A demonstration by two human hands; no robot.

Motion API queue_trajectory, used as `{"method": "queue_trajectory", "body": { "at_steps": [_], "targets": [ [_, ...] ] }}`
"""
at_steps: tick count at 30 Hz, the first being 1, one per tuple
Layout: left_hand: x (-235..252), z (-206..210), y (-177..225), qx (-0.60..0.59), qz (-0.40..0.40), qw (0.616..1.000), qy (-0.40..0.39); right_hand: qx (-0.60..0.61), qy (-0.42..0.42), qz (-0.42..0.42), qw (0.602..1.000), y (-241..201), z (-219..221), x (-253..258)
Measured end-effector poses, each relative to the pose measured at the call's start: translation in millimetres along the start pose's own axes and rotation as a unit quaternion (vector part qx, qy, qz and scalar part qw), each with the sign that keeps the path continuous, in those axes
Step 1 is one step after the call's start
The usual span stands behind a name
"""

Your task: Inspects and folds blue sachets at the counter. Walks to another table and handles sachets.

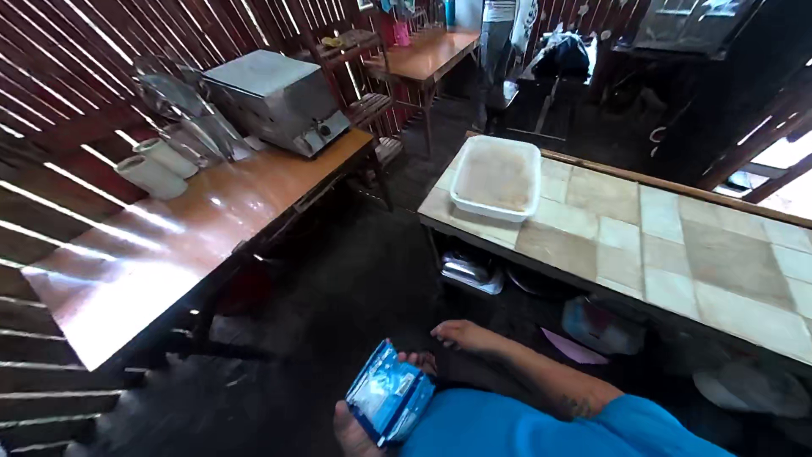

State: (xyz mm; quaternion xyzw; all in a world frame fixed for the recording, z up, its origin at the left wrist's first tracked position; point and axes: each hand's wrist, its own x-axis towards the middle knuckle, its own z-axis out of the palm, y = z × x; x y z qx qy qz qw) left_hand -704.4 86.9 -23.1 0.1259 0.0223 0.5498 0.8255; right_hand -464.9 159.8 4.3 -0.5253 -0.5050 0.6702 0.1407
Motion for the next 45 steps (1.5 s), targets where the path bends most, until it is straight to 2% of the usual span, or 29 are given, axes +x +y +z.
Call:
{"method": "queue_trajectory", "body": {
  "at_steps": [3, 6, 10, 13, 15, 17, 20, 22, 25, 28, 32, 37, 39, 41, 43, 45],
  "targets": [
    [42.7, -13.0, 80.5, 0.066, 0.052, 0.994, 0.063, 0.035, 0.021, 0.024, 0.999, -50.6, -10.7, 68.4],
    [73.6, -13.8, 152.0, 0.086, 0.082, 0.990, 0.071, 0.087, 0.006, 0.026, 0.996, -105.0, -13.2, 119.6],
    [121.5, -30.0, 221.3, 0.117, 0.105, 0.986, 0.054, 0.059, -0.024, -0.003, 0.998, -175.4, -24.4, 196.3],
    [164.9, -53.9, 263.9, 0.124, 0.109, 0.982, 0.091, 0.097, -0.035, -0.065, 0.993, -224.7, -33.1, 242.8],
    [202.4, -72.3, 293.3, 0.156, 0.084, 0.979, 0.104, 0.145, -0.046, -0.092, 0.984, -246.1, -44.3, 273.2],
    [249.3, -87.5, 327.2, 0.187, 0.028, 0.977, 0.096, 0.173, -0.021, -0.102, 0.979, -255.7, -60.3, 302.2],
    [335.8, -117.9, 381.0, 0.235, -0.075, 0.966, 0.081, 0.238, 0.080, -0.091, 0.964, -256.8, -86.2, 345.8],
    [402.6, -120.2, 398.1, 0.293, -0.122, 0.942, 0.107, 0.334, 0.166, -0.070, 0.925, -259.1, -105.7, 368.0],
    [499.4, -105.4, 398.1, 0.326, -0.206, 0.913, 0.133, 0.460, 0.273, -0.068, 0.842, -275.2, -138.5, 382.8],
    [578.3, -79.7, 382.7, 0.375, -0.294, 0.865, 0.159, 0.498, 0.368, -0.076, 0.781, -284.9, -169.5, 393.2],
    [666.7, -87.3, 356.2, 0.401, -0.384, 0.822, 0.129, 0.535, 0.437, -0.077, 0.719, -288.1, -215.5, 413.0],
    [783.8, -98.9, 306.9, 0.401, -0.412, 0.807, 0.137, 0.592, 0.489, -0.040, 0.640, -294.0, -312.0, 459.2],
    [844.8, -101.6, 282.8, 0.402, -0.413, 0.800, 0.167, 0.621, 0.496, -0.036, 0.606, -299.9, -367.6, 478.0],
    [909.2, -105.4, 258.9, 0.369, -0.400, 0.808, 0.225, 0.641, 0.499, -0.043, 0.582, -312.0, -427.6, 491.5],
    [967.9, -104.4, 242.1, 0.313, -0.381, 0.821, 0.287, 0.654, 0.496, -0.050, 0.569, -329.0, -483.8, 497.5],
    [1021.4, -97.5, 232.6, 0.274, -0.363, 0.834, 0.312, 0.646, 0.493, -0.061, 0.580, -346.9, -538.5, 499.4]
  ]
}}
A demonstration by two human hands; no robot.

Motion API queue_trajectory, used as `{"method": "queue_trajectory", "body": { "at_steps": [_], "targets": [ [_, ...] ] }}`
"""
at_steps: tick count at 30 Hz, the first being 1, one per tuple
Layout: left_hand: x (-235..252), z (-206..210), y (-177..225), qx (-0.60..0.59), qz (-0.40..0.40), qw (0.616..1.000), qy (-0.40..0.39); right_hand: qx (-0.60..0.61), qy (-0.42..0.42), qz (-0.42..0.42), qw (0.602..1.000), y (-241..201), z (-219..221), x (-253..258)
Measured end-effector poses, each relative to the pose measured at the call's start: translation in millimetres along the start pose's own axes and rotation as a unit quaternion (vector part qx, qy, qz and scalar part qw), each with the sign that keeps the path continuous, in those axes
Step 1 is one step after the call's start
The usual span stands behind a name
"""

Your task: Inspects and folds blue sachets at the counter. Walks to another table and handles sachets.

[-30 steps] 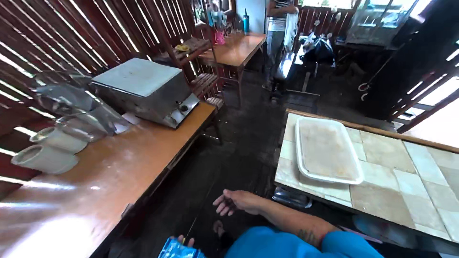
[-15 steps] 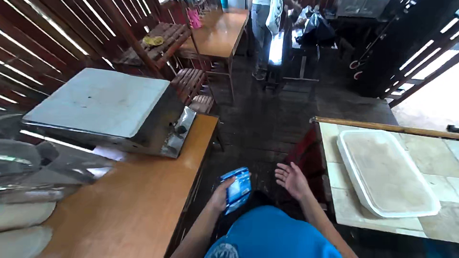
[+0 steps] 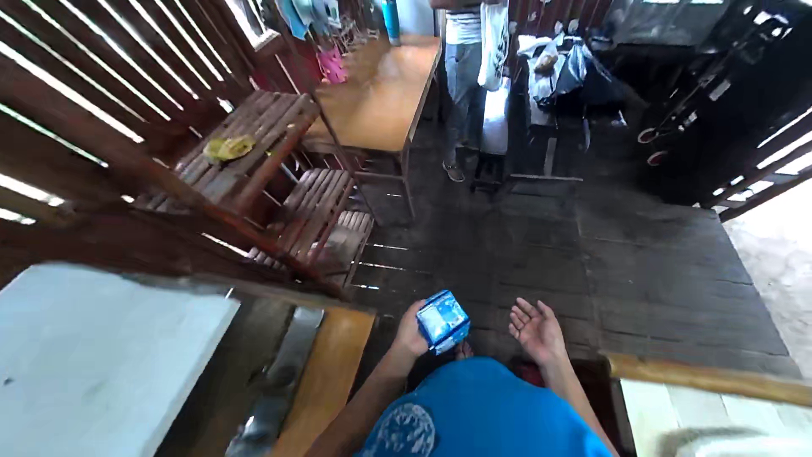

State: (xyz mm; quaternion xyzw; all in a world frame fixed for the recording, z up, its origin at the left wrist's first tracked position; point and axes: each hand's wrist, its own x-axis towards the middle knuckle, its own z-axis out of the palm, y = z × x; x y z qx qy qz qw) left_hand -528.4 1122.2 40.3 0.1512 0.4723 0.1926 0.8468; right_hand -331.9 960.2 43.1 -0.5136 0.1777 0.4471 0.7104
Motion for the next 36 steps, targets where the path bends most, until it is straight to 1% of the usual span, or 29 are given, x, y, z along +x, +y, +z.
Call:
{"method": "queue_trajectory", "body": {
  "at_steps": [3, 6, 8, 10, 12, 14, 16, 17, 18, 20, 23, 25, 27, 29, 31, 32, 34, 35, 36],
  "targets": [
    [36.6, 30.7, 49.1, -0.021, 0.038, 0.999, -0.008, -0.033, -0.014, -0.021, 0.999, -50.5, 43.3, 38.7],
    [78.5, 48.9, 95.1, -0.016, 0.084, 0.996, 0.001, -0.052, -0.027, -0.014, 0.998, -88.3, 79.9, 86.4],
    [110.4, 59.2, 127.8, -0.021, 0.113, 0.993, 0.016, -0.073, -0.035, -0.009, 0.997, -110.4, 107.7, 126.6],
    [144.3, 74.2, 167.3, -0.032, 0.134, 0.989, 0.048, -0.117, -0.049, -0.029, 0.992, -136.9, 146.5, 168.0],
    [183.1, 88.0, 210.0, -0.044, 0.153, 0.985, 0.060, -0.189, -0.094, -0.082, 0.974, -169.3, 191.7, 206.2],
    [226.8, 105.9, 260.0, -0.050, 0.187, 0.980, 0.048, -0.268, -0.141, -0.167, 0.938, -209.1, 243.9, 242.7],
    [266.6, 130.2, 318.0, -0.054, 0.225, 0.972, 0.037, -0.315, -0.149, -0.241, 0.906, -248.7, 297.2, 274.3],
    [286.7, 143.9, 347.8, -0.065, 0.248, 0.966, 0.026, -0.317, -0.142, -0.271, 0.898, -269.2, 324.0, 287.6],
    [306.2, 159.0, 376.7, -0.076, 0.271, 0.960, 0.014, -0.307, -0.127, -0.297, 0.895, -289.6, 350.2, 298.8],
    [340.0, 194.3, 434.3, -0.075, 0.301, 0.951, 0.016, -0.287, -0.092, -0.354, 0.885, -326.0, 398.0, 322.1],
    [391.5, 234.5, 509.4, -0.089, 0.330, 0.940, 0.025, -0.291, -0.048, -0.438, 0.849, -370.2, 452.0, 367.6],
    [419.3, 263.0, 547.3, -0.106, 0.342, 0.933, 0.049, -0.281, -0.016, -0.442, 0.852, -396.7, 484.0, 401.0],
    [452.1, 280.2, 577.5, -0.128, 0.351, 0.925, 0.072, -0.239, -0.020, -0.434, 0.868, -415.9, 511.3, 440.2],
    [491.3, 290.8, 603.5, -0.156, 0.354, 0.917, 0.094, -0.187, -0.042, -0.455, 0.870, -428.2, 534.3, 481.1],
    [525.5, 303.7, 625.3, -0.188, 0.338, 0.914, 0.123, -0.126, -0.076, -0.476, 0.867, -433.4, 552.6, 515.1],
    [541.7, 308.2, 634.8, -0.204, 0.327, 0.913, 0.133, -0.094, -0.107, -0.479, 0.866, -433.6, 560.6, 527.3],
    [576.5, 309.7, 650.9, -0.234, 0.310, 0.910, 0.144, -0.028, -0.200, -0.472, 0.858, -432.4, 576.5, 544.9],
    [594.5, 309.4, 658.1, -0.248, 0.306, 0.906, 0.156, -0.012, -0.248, -0.462, 0.852, -434.4, 586.7, 548.6],
    [610.9, 307.8, 662.6, -0.264, 0.302, 0.898, 0.179, -0.024, -0.284, -0.455, 0.843, -437.2, 597.1, 548.7]
  ]
}}
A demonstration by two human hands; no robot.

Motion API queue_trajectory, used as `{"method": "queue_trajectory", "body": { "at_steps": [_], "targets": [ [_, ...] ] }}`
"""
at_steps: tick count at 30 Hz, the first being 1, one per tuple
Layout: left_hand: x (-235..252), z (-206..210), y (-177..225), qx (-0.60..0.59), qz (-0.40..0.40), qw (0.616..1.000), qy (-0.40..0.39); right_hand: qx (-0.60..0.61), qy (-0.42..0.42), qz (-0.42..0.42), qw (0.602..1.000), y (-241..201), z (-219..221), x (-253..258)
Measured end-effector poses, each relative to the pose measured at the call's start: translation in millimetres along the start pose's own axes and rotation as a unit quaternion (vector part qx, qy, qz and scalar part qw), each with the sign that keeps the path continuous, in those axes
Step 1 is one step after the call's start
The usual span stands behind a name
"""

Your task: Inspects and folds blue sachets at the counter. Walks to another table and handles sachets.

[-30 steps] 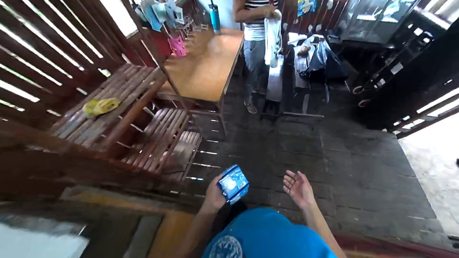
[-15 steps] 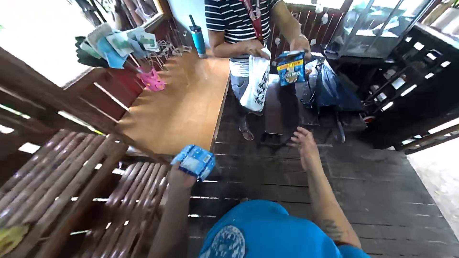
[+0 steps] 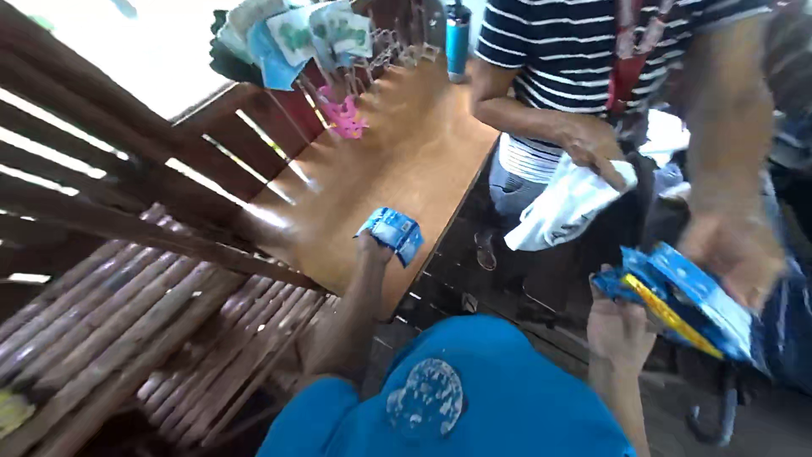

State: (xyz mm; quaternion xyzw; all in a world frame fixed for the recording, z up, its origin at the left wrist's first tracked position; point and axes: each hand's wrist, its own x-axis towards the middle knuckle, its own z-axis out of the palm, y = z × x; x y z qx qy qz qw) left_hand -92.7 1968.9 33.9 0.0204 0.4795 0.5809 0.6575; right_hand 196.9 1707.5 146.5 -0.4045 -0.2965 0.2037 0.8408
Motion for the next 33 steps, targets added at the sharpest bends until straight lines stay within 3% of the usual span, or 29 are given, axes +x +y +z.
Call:
{"method": "queue_trajectory", "body": {
  "at_steps": [4, 7, 10, 12, 14, 15, 18, 20, 25, 27, 30, 33],
  "targets": [
    [64.1, 2.5, -24.1, 0.002, 0.006, 0.989, 0.151, -0.158, -0.066, 0.000, 0.985, -7.1, 43.9, 34.5],
    [87.2, 3.8, -35.2, 0.014, 0.000, 0.981, 0.195, -0.315, -0.123, 0.079, 0.938, 25.8, 37.2, 78.7],
    [82.0, 15.3, -32.8, 0.109, 0.039, 0.963, 0.243, -0.310, -0.137, 0.169, 0.926, 60.5, 62.2, 118.9],
    [75.0, 18.5, -28.6, 0.209, 0.072, 0.931, 0.290, -0.220, -0.171, 0.172, 0.945, 89.7, 73.5, 136.6],
    [56.3, 33.8, -21.8, 0.284, 0.125, 0.916, 0.254, -0.155, -0.208, 0.191, 0.947, 118.0, 84.2, 152.0],
    [45.0, 45.3, -19.3, 0.314, 0.131, 0.919, 0.198, -0.127, -0.240, 0.221, 0.936, 128.3, 89.9, 160.5],
    [22.8, 83.4, -11.2, 0.340, 0.034, 0.939, -0.040, -0.069, -0.338, 0.299, 0.890, 160.7, 108.9, 187.6],
    [18.3, 110.6, -7.1, 0.320, -0.048, 0.933, -0.160, -0.043, -0.398, 0.331, 0.855, 178.6, 124.9, 203.5],
    [24.1, 166.0, 3.8, 0.229, -0.096, 0.920, -0.304, -0.030, -0.447, 0.424, 0.787, 214.3, 174.2, 230.8],
    [44.5, 169.3, 2.2, 0.157, -0.097, 0.937, -0.297, -0.012, -0.450, 0.446, 0.773, 230.8, 192.2, 239.4],
    [55.3, 183.3, 12.1, 0.029, -0.079, 0.984, -0.157, -0.035, -0.458, 0.471, 0.753, 240.9, 221.3, 254.2],
    [72.2, 181.1, 25.8, -0.045, -0.031, 0.996, -0.064, -0.087, -0.494, 0.496, 0.709, 253.2, 242.5, 264.2]
  ]
}}
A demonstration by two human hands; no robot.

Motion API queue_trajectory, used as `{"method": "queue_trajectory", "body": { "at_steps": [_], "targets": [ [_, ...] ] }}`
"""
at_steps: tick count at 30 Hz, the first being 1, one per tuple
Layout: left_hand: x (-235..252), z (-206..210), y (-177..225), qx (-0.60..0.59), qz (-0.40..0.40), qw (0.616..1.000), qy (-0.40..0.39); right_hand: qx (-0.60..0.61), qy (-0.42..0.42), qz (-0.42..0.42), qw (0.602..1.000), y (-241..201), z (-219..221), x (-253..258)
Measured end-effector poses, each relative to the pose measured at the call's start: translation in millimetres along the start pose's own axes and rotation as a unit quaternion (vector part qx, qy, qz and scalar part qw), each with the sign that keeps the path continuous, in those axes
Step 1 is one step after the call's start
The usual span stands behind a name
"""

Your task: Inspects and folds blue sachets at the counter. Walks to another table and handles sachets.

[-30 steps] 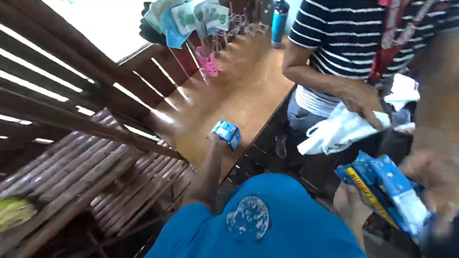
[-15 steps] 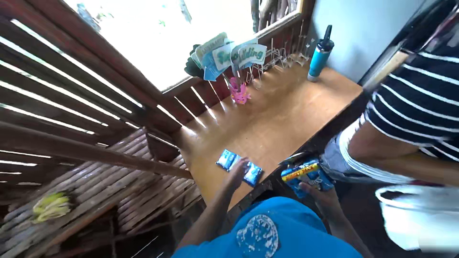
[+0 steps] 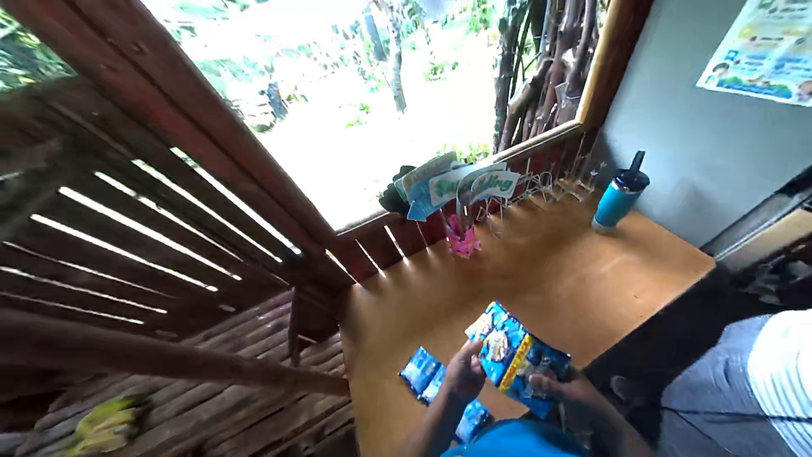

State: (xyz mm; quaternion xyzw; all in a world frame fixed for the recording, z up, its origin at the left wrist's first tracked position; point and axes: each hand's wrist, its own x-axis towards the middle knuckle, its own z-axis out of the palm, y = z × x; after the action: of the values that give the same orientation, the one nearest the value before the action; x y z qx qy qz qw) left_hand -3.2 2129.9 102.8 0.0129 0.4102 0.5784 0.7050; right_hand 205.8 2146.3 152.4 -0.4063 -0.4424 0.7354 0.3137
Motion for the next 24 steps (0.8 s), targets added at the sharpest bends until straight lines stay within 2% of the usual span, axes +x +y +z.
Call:
{"method": "queue_trajectory", "body": {
  "at_steps": [2, 5, 9, 13, 16, 19, 22, 24],
  "targets": [
    [9.1, -6.5, 12.2, -0.002, 0.056, 0.998, 0.029, -0.026, -0.034, 0.029, 0.999, 3.5, -5.4, 16.7],
    [18.1, -12.6, 30.6, 0.001, 0.127, 0.990, 0.068, -0.095, -0.024, 0.083, 0.992, 9.1, -13.5, 44.1],
    [25.3, 4.3, 40.9, -0.020, 0.179, 0.976, 0.123, -0.181, -0.026, 0.176, 0.967, 28.2, -41.5, 94.0],
    [33.9, 38.9, 40.2, -0.009, 0.203, 0.972, 0.122, -0.299, -0.113, 0.259, 0.912, 19.8, -68.8, 134.7],
    [48.8, 73.4, 35.4, 0.042, 0.247, 0.959, 0.136, -0.361, -0.200, 0.252, 0.875, 11.1, -99.6, 160.4],
    [68.6, 96.7, 28.5, 0.131, 0.301, 0.937, 0.122, -0.301, -0.254, 0.229, 0.890, -6.1, -118.2, 179.4],
    [81.1, 115.1, 28.4, 0.216, 0.331, 0.915, 0.083, -0.125, -0.318, 0.200, 0.918, -34.0, -127.1, 187.6],
    [89.3, 122.7, 28.7, 0.274, 0.342, 0.897, 0.058, -0.005, -0.372, 0.168, 0.913, -39.4, -131.3, 201.6]
  ]
}}
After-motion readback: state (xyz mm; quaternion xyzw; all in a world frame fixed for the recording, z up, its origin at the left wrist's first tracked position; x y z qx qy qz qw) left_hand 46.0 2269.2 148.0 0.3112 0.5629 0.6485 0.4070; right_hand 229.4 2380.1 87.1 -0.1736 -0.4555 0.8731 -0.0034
